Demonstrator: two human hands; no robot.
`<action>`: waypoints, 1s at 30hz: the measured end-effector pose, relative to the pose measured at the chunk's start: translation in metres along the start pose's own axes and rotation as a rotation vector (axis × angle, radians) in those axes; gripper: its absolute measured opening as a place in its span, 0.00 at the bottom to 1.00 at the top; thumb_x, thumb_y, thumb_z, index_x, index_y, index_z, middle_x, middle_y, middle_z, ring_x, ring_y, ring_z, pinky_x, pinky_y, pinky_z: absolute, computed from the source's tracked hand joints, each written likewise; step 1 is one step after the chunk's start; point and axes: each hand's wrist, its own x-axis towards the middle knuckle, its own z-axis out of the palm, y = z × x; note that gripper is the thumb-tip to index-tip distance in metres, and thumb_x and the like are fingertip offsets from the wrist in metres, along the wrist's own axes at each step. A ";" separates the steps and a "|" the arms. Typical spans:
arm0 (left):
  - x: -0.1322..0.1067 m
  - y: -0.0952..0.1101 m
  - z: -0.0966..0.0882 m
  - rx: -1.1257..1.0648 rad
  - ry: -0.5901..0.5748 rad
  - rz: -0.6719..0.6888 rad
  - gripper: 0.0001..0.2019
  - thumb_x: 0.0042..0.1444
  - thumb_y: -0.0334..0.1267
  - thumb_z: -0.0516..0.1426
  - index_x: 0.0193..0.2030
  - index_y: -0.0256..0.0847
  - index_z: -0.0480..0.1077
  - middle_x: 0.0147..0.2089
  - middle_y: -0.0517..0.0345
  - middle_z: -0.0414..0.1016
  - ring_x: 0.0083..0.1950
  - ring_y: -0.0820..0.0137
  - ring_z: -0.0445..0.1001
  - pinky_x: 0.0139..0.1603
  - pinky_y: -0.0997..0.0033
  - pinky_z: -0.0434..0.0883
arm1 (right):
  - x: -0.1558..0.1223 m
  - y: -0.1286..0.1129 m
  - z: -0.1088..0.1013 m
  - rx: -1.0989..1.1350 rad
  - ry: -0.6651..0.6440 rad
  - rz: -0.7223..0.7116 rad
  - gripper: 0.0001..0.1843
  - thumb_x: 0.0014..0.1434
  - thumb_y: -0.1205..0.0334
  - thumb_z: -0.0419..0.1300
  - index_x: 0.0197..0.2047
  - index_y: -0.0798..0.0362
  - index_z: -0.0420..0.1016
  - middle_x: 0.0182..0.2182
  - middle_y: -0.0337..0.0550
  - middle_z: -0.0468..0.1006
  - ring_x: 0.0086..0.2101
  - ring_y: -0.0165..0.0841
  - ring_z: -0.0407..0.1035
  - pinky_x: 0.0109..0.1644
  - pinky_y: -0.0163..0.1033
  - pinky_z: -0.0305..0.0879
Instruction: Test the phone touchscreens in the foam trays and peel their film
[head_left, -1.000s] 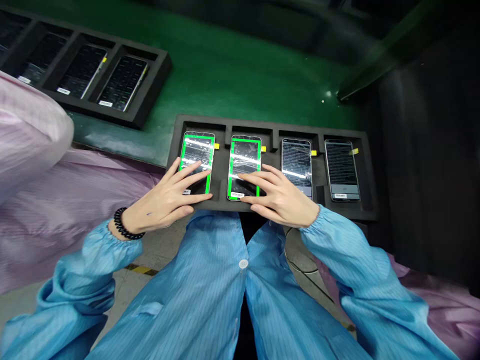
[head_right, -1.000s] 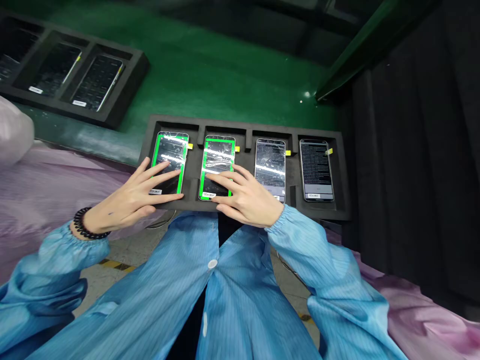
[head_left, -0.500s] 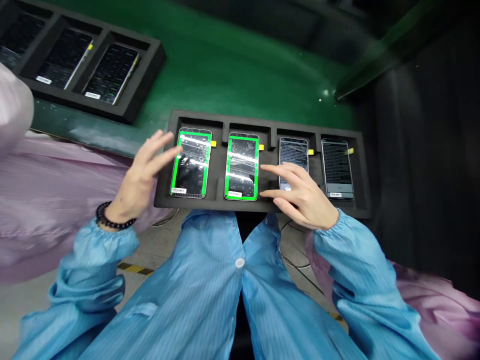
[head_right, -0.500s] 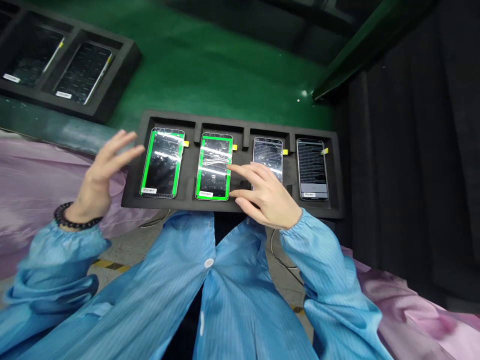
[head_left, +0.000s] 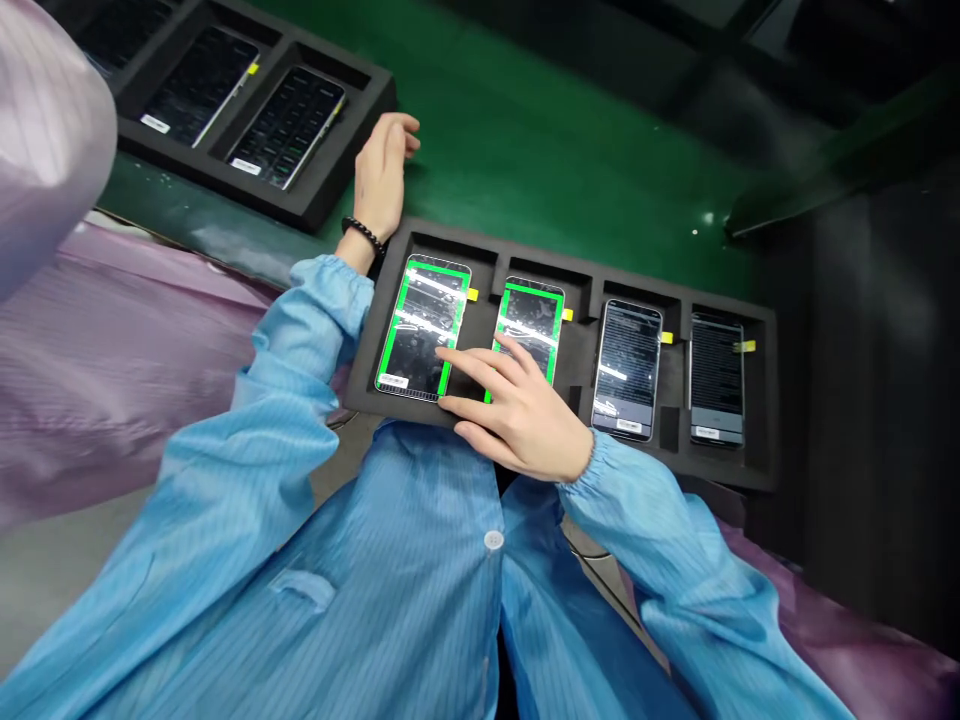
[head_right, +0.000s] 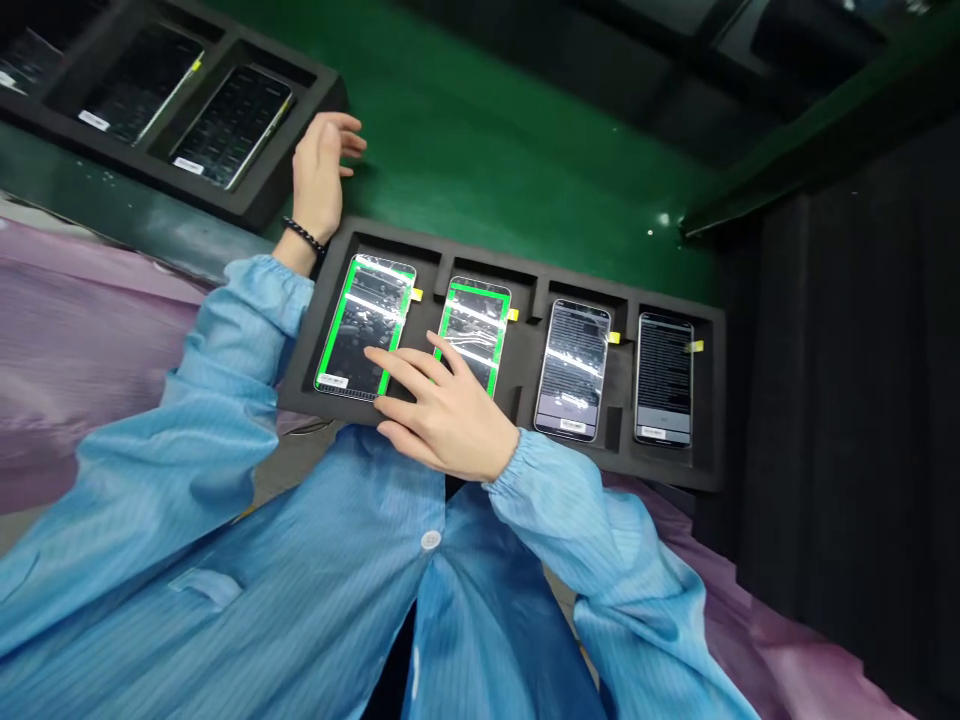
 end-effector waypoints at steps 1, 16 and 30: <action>0.004 0.000 0.001 0.013 0.013 0.012 0.35 0.64 0.70 0.38 0.50 0.45 0.72 0.46 0.52 0.78 0.49 0.69 0.77 0.54 0.63 0.74 | 0.001 0.001 0.001 0.000 -0.014 0.005 0.18 0.72 0.56 0.51 0.50 0.52 0.81 0.68 0.54 0.67 0.62 0.44 0.65 0.73 0.63 0.50; 0.011 0.020 -0.001 0.281 -0.074 0.013 0.18 0.75 0.39 0.41 0.46 0.46 0.72 0.44 0.61 0.77 0.51 0.76 0.76 0.58 0.70 0.70 | 0.065 -0.004 0.020 -0.042 -0.170 -0.147 0.18 0.72 0.55 0.50 0.50 0.54 0.80 0.70 0.53 0.63 0.64 0.45 0.63 0.73 0.64 0.52; 0.012 0.018 0.000 0.282 -0.109 0.031 0.18 0.75 0.35 0.41 0.45 0.45 0.72 0.45 0.58 0.76 0.53 0.72 0.75 0.60 0.65 0.69 | -0.032 0.016 -0.042 -0.026 -0.020 0.161 0.18 0.72 0.60 0.51 0.50 0.50 0.82 0.67 0.52 0.67 0.62 0.46 0.64 0.72 0.65 0.50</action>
